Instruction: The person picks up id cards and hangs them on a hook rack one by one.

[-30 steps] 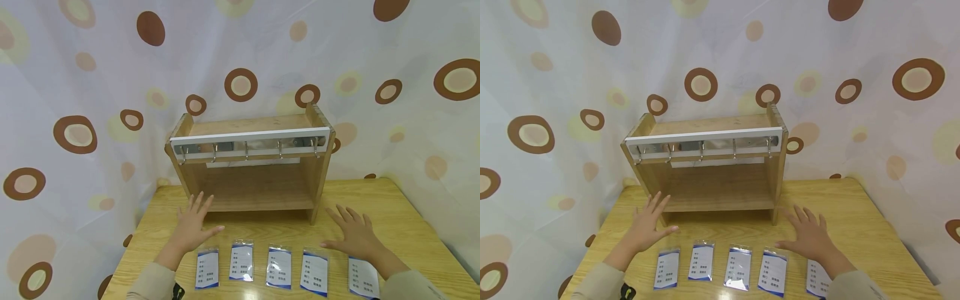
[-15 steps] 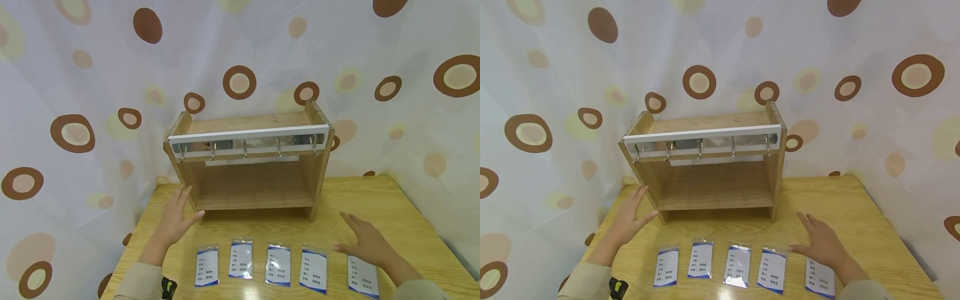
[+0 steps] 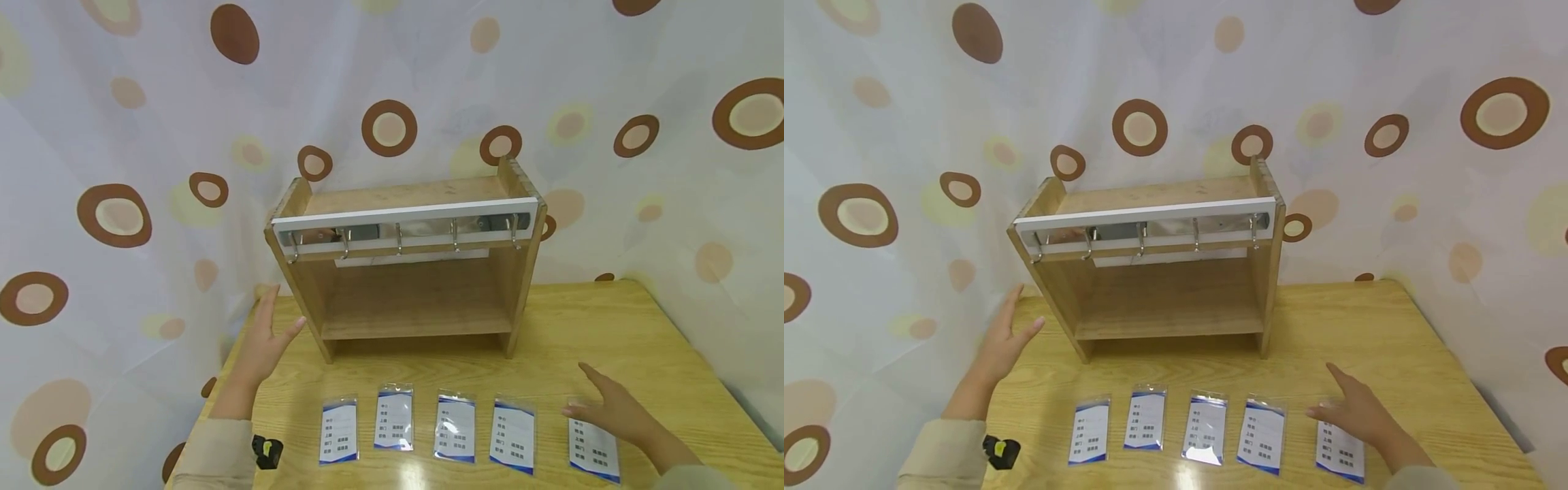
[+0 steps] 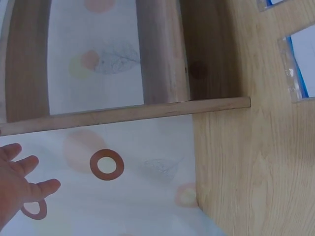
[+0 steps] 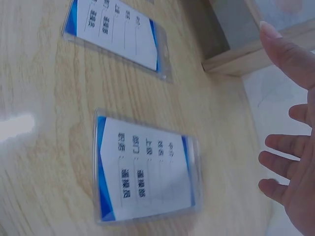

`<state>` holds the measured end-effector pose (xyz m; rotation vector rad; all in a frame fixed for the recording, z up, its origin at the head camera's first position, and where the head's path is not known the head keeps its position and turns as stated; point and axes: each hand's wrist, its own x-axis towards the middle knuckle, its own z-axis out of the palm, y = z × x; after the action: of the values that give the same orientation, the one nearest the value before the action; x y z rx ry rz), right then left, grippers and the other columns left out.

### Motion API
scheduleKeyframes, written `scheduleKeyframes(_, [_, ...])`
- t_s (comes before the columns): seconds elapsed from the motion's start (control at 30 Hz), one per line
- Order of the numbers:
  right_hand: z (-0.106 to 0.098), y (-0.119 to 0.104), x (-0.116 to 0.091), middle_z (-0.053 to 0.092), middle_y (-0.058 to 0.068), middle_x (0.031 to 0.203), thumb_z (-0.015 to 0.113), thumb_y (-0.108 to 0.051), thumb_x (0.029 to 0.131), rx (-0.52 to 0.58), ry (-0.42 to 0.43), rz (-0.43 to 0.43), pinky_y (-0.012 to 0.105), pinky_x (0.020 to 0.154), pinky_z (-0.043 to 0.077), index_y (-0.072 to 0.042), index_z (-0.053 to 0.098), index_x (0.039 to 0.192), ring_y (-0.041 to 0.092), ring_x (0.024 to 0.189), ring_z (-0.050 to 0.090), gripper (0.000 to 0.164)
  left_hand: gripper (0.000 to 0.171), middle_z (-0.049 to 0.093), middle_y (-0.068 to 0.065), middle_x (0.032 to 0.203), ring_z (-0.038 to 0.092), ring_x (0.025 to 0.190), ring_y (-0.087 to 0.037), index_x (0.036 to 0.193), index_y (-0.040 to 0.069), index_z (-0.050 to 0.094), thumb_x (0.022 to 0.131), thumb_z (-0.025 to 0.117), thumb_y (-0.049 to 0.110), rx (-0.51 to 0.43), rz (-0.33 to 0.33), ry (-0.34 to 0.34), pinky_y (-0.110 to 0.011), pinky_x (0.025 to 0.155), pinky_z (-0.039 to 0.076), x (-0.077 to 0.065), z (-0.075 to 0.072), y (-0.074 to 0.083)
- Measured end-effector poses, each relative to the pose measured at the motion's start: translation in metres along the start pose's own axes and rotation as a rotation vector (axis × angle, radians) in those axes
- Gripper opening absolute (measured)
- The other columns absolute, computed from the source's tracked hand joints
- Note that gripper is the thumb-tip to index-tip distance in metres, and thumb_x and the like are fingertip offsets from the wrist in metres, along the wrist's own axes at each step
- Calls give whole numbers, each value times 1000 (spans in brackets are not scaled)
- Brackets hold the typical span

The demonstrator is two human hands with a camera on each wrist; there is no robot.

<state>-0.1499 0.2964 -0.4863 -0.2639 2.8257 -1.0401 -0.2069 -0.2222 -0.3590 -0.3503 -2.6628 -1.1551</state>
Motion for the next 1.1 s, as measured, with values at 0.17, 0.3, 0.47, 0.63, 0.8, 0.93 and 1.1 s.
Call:
scheduleKeyframes(0.17, [0, 14, -1, 27, 39, 122, 61, -36, 77, -27, -17, 57, 61, 74, 32, 14, 20, 128, 56, 104, 28, 82, 73, 8, -16, 141, 7, 126, -34, 139, 11, 7, 85, 50, 35, -67, -13, 22, -56, 94, 11, 7, -6, 3])
scheduleKeyframes(0.3, [0, 25, -2, 25, 41, 121, 59, -36, 79, -15, -50, 98, 59, 72, 34, 17, 20, 126, 57, 102, 30, 80, 73, 9, -20, 140, 9, 125, -37, 139, 12, 4, 86, 49, 34, -139, -38, 31, -58, 93, 11, 12, -11, 8])
scheduleKeyframes(0.47, [3, 39, -3, 22, 42, 122, 57, -36, 81, 30, -105, 163, 58, 73, 34, 19, 19, 125, 57, 103, 29, 80, 72, 7, -12, 142, 12, 125, -33, 139, 9, 4, 86, 47, 32, -194, -35, 54, -54, 94, 16, 19, -15, 10])
scheduleKeyframes(0.63, [5, 49, -4, 20, 42, 122, 57, -38, 80, 42, -132, 214, 59, 76, 32, 19, 17, 125, 57, 104, 27, 82, 71, 7, -7, 142, 14, 126, -29, 139, 10, 4, 87, 48, 31, -242, -37, 72, -50, 94, 20, 28, -17, 12])
scheduleKeyframes(0.8, [7, 57, -6, 20, 43, 121, 59, -39, 79, 30, -130, 233, 59, 77, 31, 19, 18, 124, 56, 105, 27, 84, 69, 7, -9, 142, 14, 126, -28, 139, 10, 2, 88, 47, 27, -299, -37, 70, -49, 96, 17, 35, -21, 16])
scheduleKeyframes(0.93, [9, 62, -6, 24, 43, 119, 61, -39, 77, 42, -128, 235, 59, 78, 31, 20, 19, 123, 56, 104, 29, 85, 69, 8, -11, 142, 14, 126, -28, 139, 12, 1, 88, 46, 28, -309, -37, 75, -50, 96, 15, 39, -26, 21])
scheduleKeyframes(1.1, [11, 65, -11, 32, 43, 113, 63, -39, 75, 56, -123, 255, 56, 78, 34, 22, 21, 120, 54, 101, 35, 87, 70, 9, -10, 142, 15, 126, -27, 139, 12, 2, 88, 46, 31, -338, -27, 80, -49, 96, 18, 47, -28, 25])
